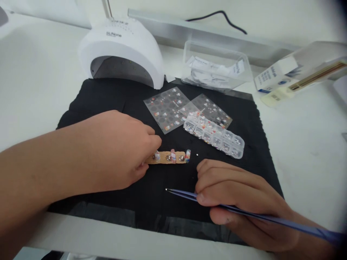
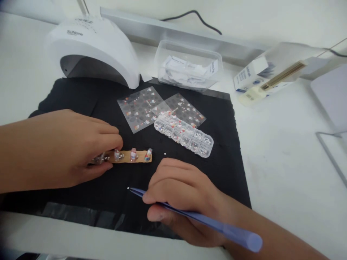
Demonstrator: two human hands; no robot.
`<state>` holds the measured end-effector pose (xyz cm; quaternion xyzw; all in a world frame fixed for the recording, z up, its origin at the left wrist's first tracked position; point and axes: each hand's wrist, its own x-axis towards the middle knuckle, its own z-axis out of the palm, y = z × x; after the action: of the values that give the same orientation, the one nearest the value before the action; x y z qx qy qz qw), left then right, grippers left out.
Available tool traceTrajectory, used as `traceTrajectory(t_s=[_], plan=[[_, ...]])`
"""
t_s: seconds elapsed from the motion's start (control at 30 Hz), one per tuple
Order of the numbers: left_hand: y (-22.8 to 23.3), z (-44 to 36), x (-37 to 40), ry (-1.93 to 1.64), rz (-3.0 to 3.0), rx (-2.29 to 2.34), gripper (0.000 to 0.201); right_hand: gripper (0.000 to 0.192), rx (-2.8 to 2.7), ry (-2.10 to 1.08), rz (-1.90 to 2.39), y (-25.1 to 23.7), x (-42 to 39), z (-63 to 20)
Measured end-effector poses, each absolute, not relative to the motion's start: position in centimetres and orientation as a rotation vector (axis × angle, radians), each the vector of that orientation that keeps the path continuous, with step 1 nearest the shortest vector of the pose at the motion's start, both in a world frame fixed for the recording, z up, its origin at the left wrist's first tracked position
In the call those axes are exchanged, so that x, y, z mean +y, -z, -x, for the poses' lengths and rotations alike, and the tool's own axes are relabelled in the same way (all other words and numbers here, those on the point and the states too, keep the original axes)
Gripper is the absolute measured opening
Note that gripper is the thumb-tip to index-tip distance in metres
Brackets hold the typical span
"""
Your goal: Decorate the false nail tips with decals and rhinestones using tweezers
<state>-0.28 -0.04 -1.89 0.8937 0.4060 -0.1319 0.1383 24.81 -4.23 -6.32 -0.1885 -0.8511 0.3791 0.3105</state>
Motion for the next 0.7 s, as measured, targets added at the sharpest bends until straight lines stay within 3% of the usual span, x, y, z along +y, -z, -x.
traceTrajectory(t_s=[0.3, 0.7], plan=[[1.8, 0.4, -0.3, 0.341, -2.62, 1.048, 0.005, 0.014, -2.012, -0.994, 0.531, 5.6, -4.1, -25.7], [2.0, 0.5, -0.5, 0.036, -2.694, 0.918, 0.006, 0.014, -2.008, -0.869, 0.515, 6.1, -3.3, -25.7]])
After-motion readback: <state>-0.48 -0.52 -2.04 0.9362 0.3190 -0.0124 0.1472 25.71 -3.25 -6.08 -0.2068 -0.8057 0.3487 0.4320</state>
